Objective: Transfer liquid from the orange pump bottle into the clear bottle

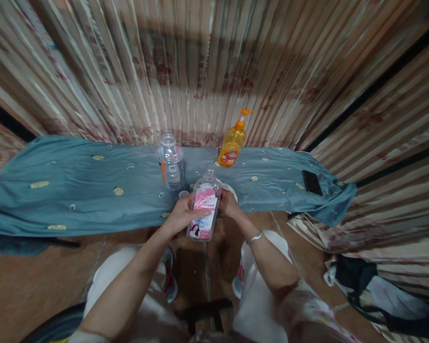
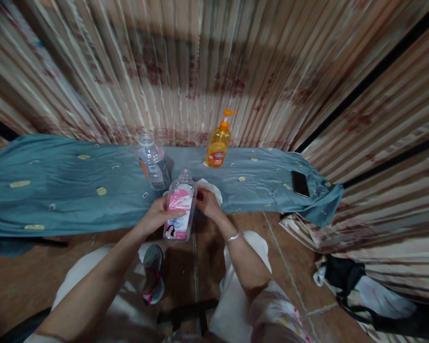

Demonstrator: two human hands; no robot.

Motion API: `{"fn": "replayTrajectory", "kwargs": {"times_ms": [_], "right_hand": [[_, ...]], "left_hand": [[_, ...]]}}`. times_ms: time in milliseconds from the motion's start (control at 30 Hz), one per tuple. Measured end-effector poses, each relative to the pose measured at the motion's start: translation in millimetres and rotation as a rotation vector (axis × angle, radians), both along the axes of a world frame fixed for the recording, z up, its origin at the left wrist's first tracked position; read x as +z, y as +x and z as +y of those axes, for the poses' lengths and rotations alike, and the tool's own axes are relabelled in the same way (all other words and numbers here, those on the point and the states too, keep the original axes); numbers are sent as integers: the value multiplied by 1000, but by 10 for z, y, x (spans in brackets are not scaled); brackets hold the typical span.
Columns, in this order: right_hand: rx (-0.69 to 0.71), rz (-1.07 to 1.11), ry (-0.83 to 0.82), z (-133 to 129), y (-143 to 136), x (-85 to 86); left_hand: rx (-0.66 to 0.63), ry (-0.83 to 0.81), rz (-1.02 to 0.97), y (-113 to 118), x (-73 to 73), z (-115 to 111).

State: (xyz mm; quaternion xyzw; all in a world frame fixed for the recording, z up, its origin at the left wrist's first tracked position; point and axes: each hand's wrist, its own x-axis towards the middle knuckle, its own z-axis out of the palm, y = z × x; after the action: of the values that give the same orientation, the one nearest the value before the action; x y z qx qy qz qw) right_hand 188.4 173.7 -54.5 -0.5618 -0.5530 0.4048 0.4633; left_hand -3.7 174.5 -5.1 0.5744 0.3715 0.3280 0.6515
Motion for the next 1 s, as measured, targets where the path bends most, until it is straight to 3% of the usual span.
{"fn": "replayTrajectory", "kwargs": {"times_ms": [300,600,867,1000], "right_hand": [[0,-434,40,187,-257,-162],[20,-615,85,153,-325,-207],[-199,-699,103,112,123,-36],[-227,-762,49,86,285,-31]], "left_hand": [[161,139,89,-72,31,140],[297,114,50,-182,-44,235],[335,83,-34,-187,30,253],[320,62,-46,-163,51,243]]}}
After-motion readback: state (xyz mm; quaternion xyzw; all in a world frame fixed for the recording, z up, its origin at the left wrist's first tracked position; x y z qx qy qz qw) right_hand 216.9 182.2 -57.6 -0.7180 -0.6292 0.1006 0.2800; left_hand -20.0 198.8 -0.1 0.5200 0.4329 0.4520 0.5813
